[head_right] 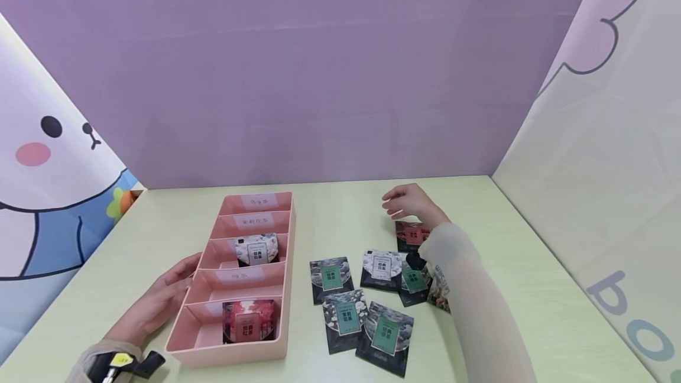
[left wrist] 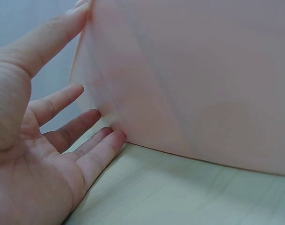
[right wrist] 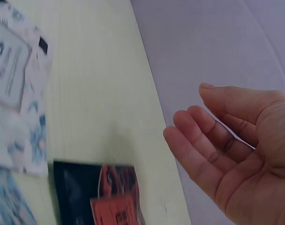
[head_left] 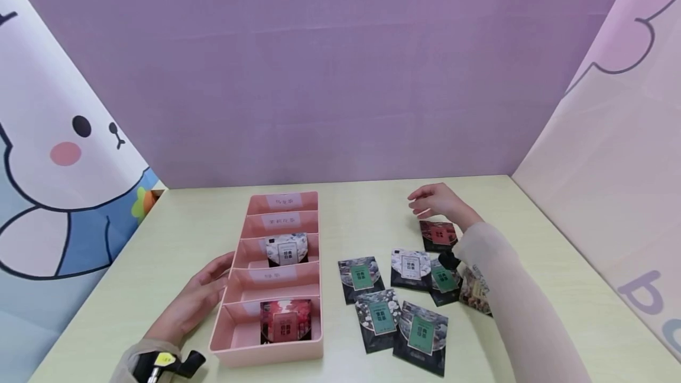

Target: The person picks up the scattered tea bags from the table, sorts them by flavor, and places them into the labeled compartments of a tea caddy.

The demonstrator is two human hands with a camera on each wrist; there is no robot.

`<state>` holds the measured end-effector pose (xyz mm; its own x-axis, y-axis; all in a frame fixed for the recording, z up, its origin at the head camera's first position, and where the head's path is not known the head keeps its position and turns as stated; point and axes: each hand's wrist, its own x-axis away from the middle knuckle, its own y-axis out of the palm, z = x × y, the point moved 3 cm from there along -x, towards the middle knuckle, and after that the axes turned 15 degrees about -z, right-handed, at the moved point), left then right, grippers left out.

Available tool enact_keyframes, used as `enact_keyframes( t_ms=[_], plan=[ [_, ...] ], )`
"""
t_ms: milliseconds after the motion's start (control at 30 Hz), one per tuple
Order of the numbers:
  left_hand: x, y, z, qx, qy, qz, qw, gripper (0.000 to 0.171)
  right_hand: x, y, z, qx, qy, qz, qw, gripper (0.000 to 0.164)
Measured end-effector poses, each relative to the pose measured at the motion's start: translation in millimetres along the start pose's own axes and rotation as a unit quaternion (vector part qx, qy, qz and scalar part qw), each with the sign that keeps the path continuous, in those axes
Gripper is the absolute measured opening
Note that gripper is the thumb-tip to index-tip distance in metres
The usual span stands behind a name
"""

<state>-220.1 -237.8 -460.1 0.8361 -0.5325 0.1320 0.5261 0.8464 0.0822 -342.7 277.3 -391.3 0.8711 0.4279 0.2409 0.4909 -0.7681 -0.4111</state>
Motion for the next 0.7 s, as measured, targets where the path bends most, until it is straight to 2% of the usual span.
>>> enact_keyframes(
  t_ms=[367,600,700],
  plan=[
    [-0.7,0.2,2.3,-0.018,-0.018,-0.002,0.9997,0.063,18.7,-17.1,26.3,0.032,0.017,0.016,0.999,0.044],
    [-0.2,1.0,2.6,-0.011,-0.012,0.000,0.9999,0.063,32.4,-23.3,31.7,0.042,0.055,0.037,0.997,0.041],
    [0.3,0.9,2.1,-0.013,-0.011,0.000,0.9999,0.063,34.5,-28.8,43.2,0.048,0.068,0.042,0.996,0.042]
  ],
)
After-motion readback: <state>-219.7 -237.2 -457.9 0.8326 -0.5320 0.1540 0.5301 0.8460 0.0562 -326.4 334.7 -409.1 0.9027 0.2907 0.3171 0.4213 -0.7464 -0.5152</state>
